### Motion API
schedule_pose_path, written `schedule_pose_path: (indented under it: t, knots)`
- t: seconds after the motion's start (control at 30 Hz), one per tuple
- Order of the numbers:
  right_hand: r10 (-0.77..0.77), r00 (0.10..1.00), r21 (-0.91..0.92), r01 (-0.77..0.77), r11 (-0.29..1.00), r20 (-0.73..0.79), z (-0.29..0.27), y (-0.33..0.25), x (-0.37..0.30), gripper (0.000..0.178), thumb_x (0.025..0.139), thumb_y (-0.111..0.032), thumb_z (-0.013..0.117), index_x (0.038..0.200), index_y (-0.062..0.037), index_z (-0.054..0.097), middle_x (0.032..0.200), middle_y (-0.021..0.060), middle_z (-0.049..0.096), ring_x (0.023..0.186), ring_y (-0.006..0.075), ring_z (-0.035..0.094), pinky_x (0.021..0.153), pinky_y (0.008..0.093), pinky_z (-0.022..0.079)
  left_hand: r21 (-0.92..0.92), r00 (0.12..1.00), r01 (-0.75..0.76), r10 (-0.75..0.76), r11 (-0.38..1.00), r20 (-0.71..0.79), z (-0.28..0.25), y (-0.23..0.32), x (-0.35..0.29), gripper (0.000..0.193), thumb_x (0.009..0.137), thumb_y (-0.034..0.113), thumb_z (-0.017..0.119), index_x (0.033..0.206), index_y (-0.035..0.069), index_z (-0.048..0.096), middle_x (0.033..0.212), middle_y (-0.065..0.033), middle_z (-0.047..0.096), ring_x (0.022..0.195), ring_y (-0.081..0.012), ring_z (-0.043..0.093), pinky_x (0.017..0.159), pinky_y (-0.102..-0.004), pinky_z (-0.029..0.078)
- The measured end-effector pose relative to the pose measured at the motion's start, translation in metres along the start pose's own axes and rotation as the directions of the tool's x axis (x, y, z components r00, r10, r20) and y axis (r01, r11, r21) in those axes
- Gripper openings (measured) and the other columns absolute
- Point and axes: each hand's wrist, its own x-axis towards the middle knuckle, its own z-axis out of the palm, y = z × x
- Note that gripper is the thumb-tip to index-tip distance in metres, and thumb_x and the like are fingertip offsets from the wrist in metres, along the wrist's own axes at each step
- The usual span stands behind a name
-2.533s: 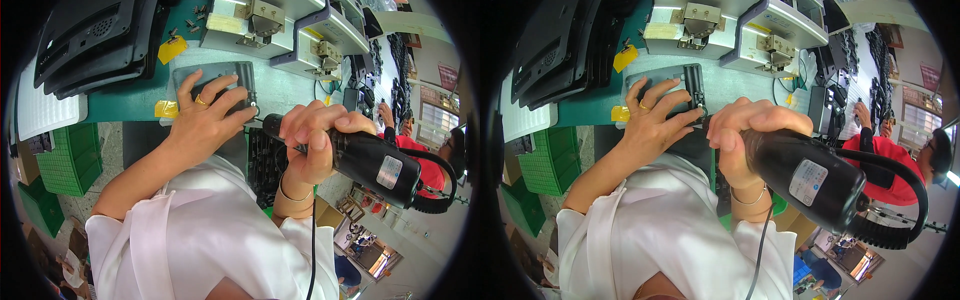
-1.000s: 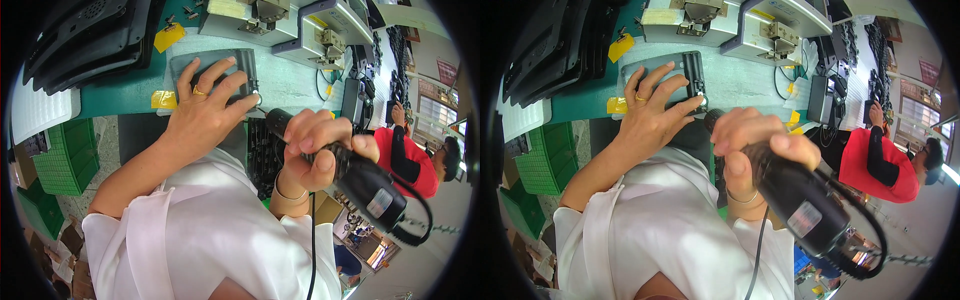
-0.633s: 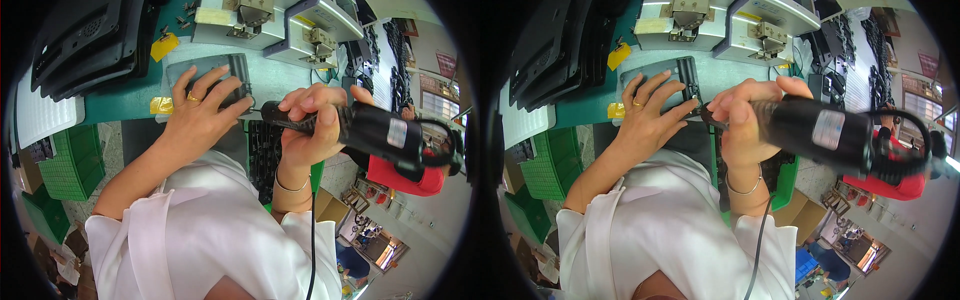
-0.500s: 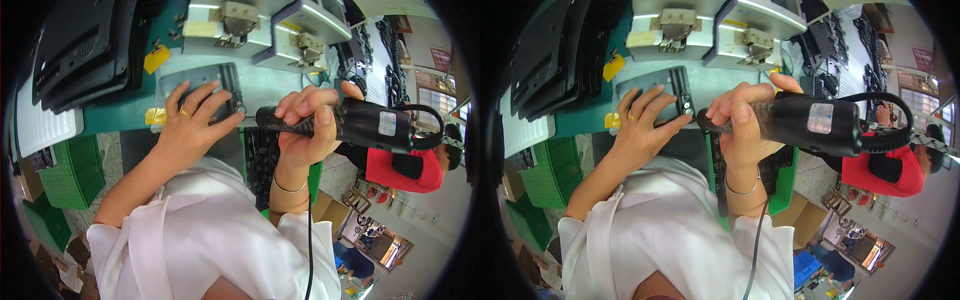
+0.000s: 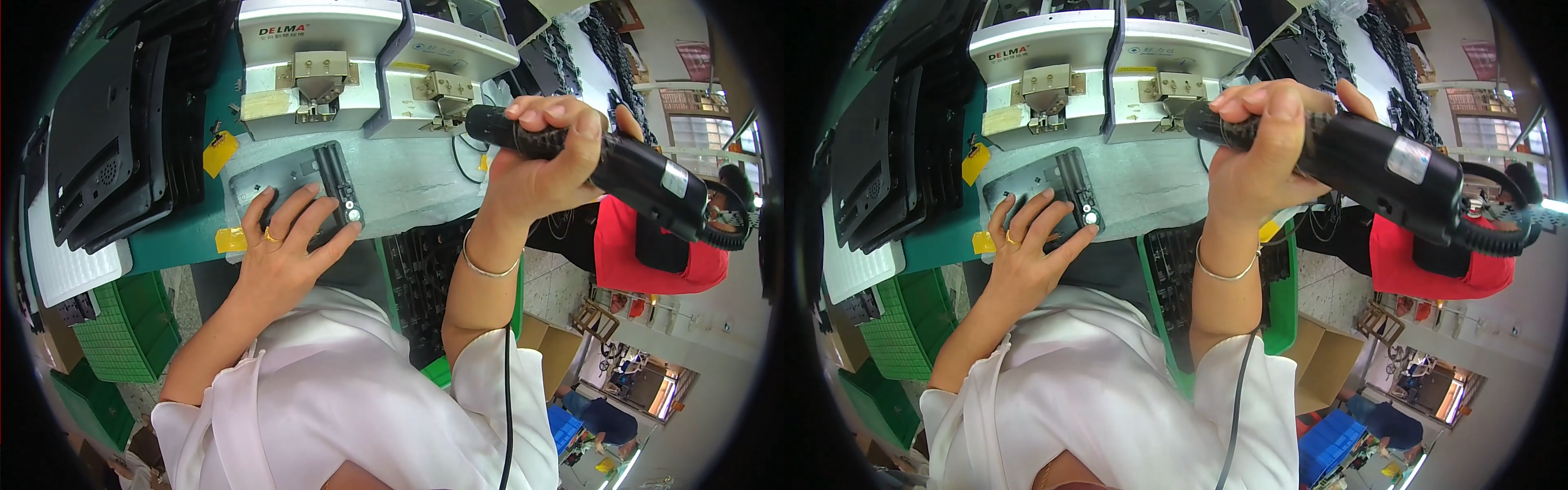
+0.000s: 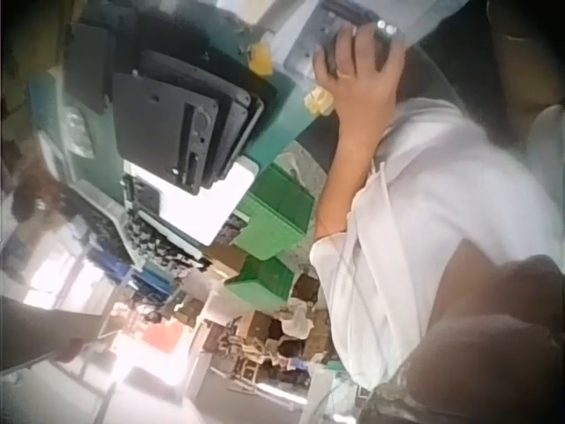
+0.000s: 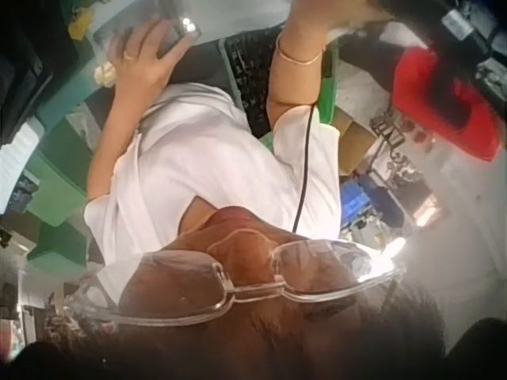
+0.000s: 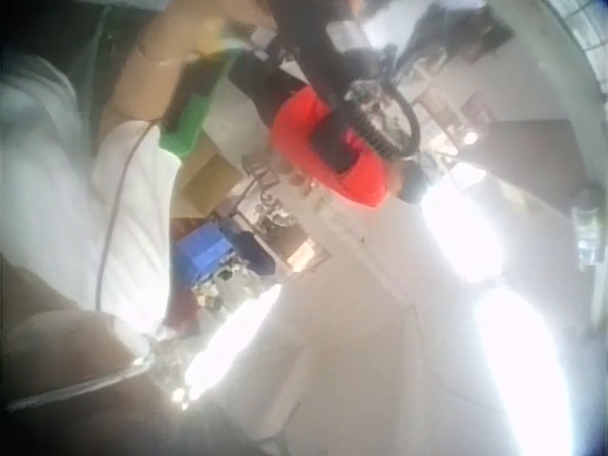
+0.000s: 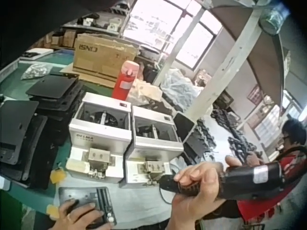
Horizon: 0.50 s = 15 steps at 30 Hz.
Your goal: The person drives screws into black plastic electronic enclosures using an electric screwdriver.
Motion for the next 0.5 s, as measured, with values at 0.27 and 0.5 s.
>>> schedule_pose_path:
  t: [0.27,0.5]
  knots:
    - [0.011,1.0,0.003,-0.011,1.0,0.002,-0.002,0.004,0.001,0.045,0.084,0.0,0.057,0.123,-0.0005,0.035,0.065,0.0112,0.056,0.045,0.0161,0.052,0.046,0.0332,0.052,-0.104,0.996,0.085,-0.087,0.991,-0.013,-0.012,-0.006,-0.006,0.044,0.064,0.018,0.079,0.107,0.023,0.067,0.117,-0.0028,0.057,0.119,-0.0237,0.05,0.104,-0.0489,0.026]
    - [0.032,0.999,-0.044,-0.032,0.999,0.019,0.0,0.0,0.003,0.046,0.083,0.0,0.058,0.122,0.0022,0.035,0.063,0.0109,0.057,0.044,0.0164,0.053,0.046,0.0326,0.052,-0.074,0.992,0.12,-0.121,0.99,-0.015,-0.016,-0.016,-0.019,0.041,0.065,0.023,0.08,0.105,0.021,0.068,0.117,-0.0027,0.058,0.119,-0.0249,0.05,0.104,-0.0494,0.025]
